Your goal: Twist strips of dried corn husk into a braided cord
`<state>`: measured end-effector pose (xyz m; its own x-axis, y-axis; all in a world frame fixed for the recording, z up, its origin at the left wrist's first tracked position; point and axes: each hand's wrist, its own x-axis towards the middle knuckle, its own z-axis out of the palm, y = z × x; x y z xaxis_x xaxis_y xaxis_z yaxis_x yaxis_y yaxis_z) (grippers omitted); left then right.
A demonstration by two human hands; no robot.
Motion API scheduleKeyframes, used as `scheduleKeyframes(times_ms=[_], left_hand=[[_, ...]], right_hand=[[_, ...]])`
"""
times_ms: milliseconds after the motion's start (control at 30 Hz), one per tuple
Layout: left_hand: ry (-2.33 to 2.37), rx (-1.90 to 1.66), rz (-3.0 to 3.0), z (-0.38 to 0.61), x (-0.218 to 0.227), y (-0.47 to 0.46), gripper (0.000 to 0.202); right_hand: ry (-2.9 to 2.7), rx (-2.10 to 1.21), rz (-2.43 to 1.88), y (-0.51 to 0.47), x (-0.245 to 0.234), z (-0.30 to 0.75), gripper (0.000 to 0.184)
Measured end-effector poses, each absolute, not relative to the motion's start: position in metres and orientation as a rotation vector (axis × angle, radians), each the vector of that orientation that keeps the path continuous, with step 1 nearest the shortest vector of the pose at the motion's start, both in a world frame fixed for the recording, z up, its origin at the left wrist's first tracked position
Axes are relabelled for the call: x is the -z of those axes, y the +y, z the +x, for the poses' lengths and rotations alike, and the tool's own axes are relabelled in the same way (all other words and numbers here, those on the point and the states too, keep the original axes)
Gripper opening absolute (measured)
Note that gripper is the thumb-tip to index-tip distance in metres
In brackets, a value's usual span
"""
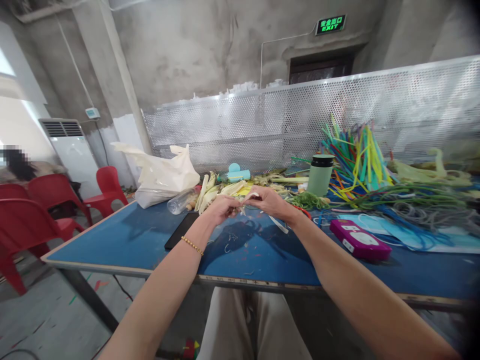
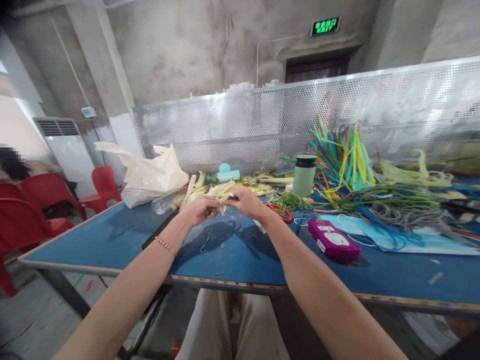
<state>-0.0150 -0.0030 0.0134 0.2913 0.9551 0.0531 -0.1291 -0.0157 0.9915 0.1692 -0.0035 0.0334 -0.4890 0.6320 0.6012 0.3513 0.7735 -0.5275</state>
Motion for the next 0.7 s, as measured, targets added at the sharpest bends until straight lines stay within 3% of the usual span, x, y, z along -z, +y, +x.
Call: scheduleKeyframes(times_ms=[500,700], left_hand=[[0.855,-1.038,1.445,-0.016,-0.012,-0.006,0.029],[0.826,-1.051,1.482,-0.017,-0.013,-0.006,0.022]], right_hand=[[-1.98,-0.753,-0.861,0.001,-0.021,0.167,0.026],[-1.918,-0.859,-0.866,0.002,-0.017,0.165,0.026]])
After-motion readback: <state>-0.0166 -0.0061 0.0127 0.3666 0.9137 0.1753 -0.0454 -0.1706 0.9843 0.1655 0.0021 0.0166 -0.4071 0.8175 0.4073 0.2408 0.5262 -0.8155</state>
